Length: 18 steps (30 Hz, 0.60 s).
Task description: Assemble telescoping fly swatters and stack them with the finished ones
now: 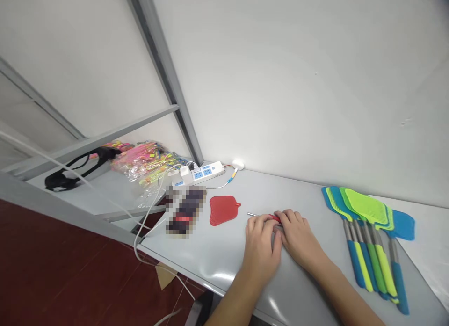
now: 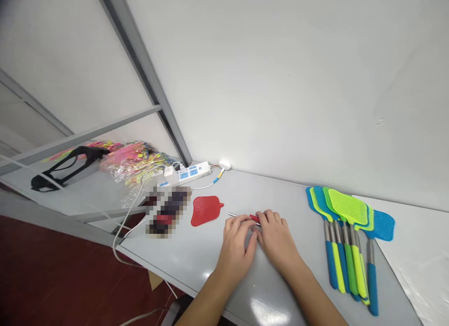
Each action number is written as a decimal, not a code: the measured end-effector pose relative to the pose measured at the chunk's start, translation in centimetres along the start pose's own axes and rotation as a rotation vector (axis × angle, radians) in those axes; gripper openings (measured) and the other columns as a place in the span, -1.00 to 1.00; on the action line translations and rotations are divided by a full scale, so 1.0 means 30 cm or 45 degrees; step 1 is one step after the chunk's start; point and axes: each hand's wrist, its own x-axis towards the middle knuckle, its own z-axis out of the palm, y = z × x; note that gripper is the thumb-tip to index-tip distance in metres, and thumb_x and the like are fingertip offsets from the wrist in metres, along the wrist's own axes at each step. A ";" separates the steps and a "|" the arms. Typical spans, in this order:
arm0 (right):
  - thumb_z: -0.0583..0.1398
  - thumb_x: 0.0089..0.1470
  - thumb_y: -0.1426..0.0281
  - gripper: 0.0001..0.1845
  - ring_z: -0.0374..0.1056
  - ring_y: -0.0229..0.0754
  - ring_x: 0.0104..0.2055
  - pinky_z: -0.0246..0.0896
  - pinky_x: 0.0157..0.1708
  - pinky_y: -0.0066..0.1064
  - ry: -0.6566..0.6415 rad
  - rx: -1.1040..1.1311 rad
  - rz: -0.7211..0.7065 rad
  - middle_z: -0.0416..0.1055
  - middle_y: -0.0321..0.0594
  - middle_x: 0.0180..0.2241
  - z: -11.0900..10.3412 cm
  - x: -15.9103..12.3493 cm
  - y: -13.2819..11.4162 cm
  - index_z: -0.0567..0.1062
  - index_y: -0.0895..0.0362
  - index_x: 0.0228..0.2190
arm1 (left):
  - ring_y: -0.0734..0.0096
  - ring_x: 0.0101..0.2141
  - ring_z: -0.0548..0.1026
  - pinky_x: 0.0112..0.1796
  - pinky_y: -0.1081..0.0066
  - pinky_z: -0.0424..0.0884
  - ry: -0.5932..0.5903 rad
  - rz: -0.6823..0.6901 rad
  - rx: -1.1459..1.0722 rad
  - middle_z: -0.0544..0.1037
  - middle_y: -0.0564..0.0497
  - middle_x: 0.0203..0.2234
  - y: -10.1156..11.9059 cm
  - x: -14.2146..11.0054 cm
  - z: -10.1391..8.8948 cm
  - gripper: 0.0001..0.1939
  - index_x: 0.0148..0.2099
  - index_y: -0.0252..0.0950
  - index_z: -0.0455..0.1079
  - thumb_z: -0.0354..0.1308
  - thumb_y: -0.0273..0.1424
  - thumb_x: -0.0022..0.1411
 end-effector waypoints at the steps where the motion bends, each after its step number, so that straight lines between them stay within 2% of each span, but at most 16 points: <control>1: 0.05 0.23 0.39 -0.68 0.23 -0.04 -0.13 0.06 -0.19 -0.26 0.009 0.007 0.002 0.36 -0.08 -0.12 0.014 -0.001 -0.002 0.36 0.13 0.01 | 0.14 0.01 0.29 0.02 0.05 0.27 0.016 -0.017 -0.050 0.41 -0.09 -0.02 -0.004 -0.007 -0.006 -0.74 0.00 -0.18 0.38 -0.02 -0.48 0.31; 4: 0.01 0.27 0.34 -0.73 0.24 -0.06 -0.18 0.04 -0.21 -0.27 0.031 0.036 0.025 0.38 -0.12 -0.21 0.041 -0.005 -0.008 0.38 0.12 -0.07 | 0.14 0.03 0.29 0.03 0.06 0.29 0.066 -0.080 -0.185 0.42 -0.10 -0.04 -0.008 -0.015 -0.014 -0.76 -0.03 -0.19 0.39 -0.03 -0.46 0.32; 7: 0.01 0.27 0.34 -0.79 0.27 -0.08 -0.25 0.02 -0.25 -0.28 0.027 0.063 0.057 0.39 -0.15 -0.31 0.044 -0.010 -0.019 0.41 0.13 -0.24 | 0.16 0.03 0.31 0.03 0.09 0.30 0.089 -0.106 -0.263 0.43 -0.10 -0.07 -0.002 -0.017 -0.013 -0.77 -0.05 -0.19 0.39 -0.03 -0.46 0.32; 9: 0.02 0.26 0.36 -0.79 0.28 -0.08 -0.29 0.00 -0.26 -0.28 0.031 0.069 0.089 0.39 -0.15 -0.36 0.038 -0.014 -0.030 0.40 0.14 -0.35 | 0.18 0.00 0.33 0.01 0.13 0.32 0.085 -0.082 -0.286 0.45 -0.08 -0.09 0.000 -0.020 -0.010 -0.78 -0.08 -0.19 0.40 -0.03 -0.47 0.31; 12: 0.03 0.23 0.45 -0.81 0.31 -0.06 -0.31 -0.02 -0.29 -0.29 0.048 0.060 0.129 0.41 -0.10 -0.37 0.023 -0.014 -0.052 0.39 0.14 -0.40 | 0.24 -0.10 0.39 -0.06 0.21 0.35 0.141 0.010 -0.275 0.49 -0.06 -0.20 0.000 -0.012 -0.004 -0.79 -0.17 -0.20 0.41 -0.03 -0.50 0.29; 15: 0.03 0.25 0.41 -0.80 0.34 -0.06 -0.34 -0.02 -0.33 -0.32 0.061 0.068 0.180 0.42 -0.10 -0.42 0.010 -0.011 -0.064 0.36 0.14 -0.41 | 0.29 -0.22 0.44 -0.17 0.30 0.38 0.340 0.040 -0.173 0.49 -0.04 -0.32 0.006 0.038 0.004 -0.81 -0.25 -0.24 0.39 -0.05 -0.49 0.28; 18: -0.03 0.30 0.29 -0.73 0.35 -0.10 -0.40 -0.01 -0.39 -0.37 0.091 0.140 0.236 0.43 -0.14 -0.44 0.000 -0.019 -0.059 0.32 0.12 -0.40 | 0.33 -0.25 0.45 -0.20 0.36 0.36 0.408 0.056 -0.163 0.49 -0.03 -0.32 0.035 0.150 -0.005 -0.82 -0.25 -0.25 0.37 -0.07 -0.45 0.29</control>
